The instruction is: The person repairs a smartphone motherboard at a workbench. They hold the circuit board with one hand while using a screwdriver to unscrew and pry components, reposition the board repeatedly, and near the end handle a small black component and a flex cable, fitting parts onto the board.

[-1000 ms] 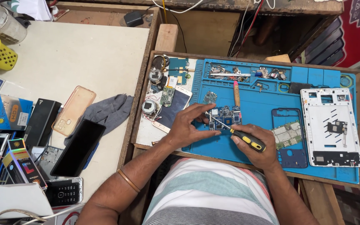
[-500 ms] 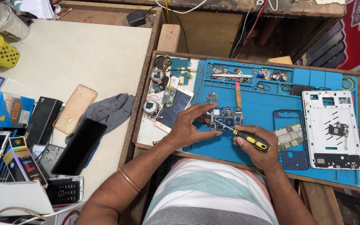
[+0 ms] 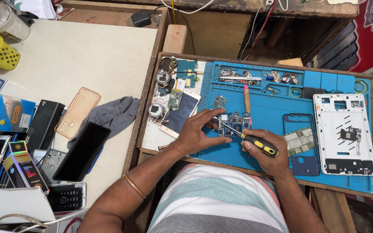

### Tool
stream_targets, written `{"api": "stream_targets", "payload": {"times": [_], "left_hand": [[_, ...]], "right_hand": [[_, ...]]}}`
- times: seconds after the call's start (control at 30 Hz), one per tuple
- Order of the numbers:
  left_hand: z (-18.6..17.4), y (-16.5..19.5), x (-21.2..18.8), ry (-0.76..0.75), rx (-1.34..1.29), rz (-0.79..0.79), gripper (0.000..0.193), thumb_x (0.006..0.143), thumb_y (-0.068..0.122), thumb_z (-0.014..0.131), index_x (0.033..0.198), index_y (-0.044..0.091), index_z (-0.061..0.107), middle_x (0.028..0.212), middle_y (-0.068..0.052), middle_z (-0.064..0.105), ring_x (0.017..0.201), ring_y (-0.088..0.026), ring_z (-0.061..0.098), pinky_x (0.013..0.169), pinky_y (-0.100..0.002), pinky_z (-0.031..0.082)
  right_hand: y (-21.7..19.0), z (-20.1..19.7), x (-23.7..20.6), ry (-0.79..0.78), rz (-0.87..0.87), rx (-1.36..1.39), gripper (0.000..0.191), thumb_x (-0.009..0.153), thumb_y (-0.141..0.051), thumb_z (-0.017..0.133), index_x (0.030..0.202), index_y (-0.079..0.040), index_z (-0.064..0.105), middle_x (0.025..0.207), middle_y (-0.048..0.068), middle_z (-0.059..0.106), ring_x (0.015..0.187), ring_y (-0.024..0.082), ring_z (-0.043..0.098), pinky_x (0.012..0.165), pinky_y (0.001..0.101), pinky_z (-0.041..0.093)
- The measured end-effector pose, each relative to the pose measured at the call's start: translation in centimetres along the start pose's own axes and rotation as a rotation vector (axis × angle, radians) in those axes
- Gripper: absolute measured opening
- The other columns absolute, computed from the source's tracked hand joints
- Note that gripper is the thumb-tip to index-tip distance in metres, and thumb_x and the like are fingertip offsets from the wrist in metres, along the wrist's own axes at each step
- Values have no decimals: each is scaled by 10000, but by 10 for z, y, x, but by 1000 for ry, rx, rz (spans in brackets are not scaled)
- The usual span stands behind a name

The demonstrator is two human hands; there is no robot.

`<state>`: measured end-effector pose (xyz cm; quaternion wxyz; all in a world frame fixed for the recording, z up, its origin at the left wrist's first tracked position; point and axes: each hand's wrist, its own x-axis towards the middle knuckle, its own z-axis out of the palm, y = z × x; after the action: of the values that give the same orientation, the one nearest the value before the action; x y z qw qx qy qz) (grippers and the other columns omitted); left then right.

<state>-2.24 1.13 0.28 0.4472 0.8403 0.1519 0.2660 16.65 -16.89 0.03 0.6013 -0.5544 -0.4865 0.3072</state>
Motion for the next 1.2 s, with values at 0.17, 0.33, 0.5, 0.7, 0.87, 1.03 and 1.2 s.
{"api": "stream_targets", "payload": {"times": [0.17,0.33,0.5,0.7,0.87,1.03,1.2], "left_hand": [[0,-1,0,6,17,-19,822,733,418,931,1415,110,590,1110,-77,709,891,-129,730,761,-291,650],[0,-1,0,-3,23,-28,805,723,408,941,1385,103,600,1083,-76,705,888,-131,728,766,-293,651],[-2,-1,3,19,-32,-27,803,732,388,933,1390,93,580,1146,-101,699,908,-141,739,767,-299,659],[-7,-2,4,67,-80,-104,798,738,369,936,1394,97,572,1100,-83,736,908,-130,750,778,-301,658],[-8,-4,5,125,-100,-67,771,754,344,936,1389,102,573,1127,-71,738,907,-121,745,782,-294,651],[-10,-3,4,134,-102,-45,774,741,326,944,1389,120,575,1182,-86,719,911,-126,740,775,-290,653],[-11,-2,4,128,-93,-23,780,736,331,951,1408,160,594,1265,-95,696,969,-138,735,808,-296,668]], "right_hand": [[2,-2,0,-12,3,-35,302,896,-58,730,1188,16,714,922,125,765,805,155,763,703,256,621],[6,-6,-2,-34,-16,-51,290,880,-69,744,1159,8,729,907,118,770,803,147,761,713,253,610],[9,-6,-3,-38,-12,-19,279,876,-69,740,1142,15,727,908,124,774,811,153,770,721,266,630],[8,-5,0,154,-21,78,280,937,-76,694,1186,52,684,931,145,754,808,175,750,722,296,633],[6,-5,3,269,-39,205,292,977,-70,687,1227,79,662,968,165,724,854,193,720,786,324,624],[5,-6,3,291,-14,248,295,973,-63,688,1225,87,658,973,177,715,862,205,713,795,334,615],[6,-5,3,272,2,219,290,956,-47,681,1207,97,659,945,182,720,837,212,713,780,338,616]]}}
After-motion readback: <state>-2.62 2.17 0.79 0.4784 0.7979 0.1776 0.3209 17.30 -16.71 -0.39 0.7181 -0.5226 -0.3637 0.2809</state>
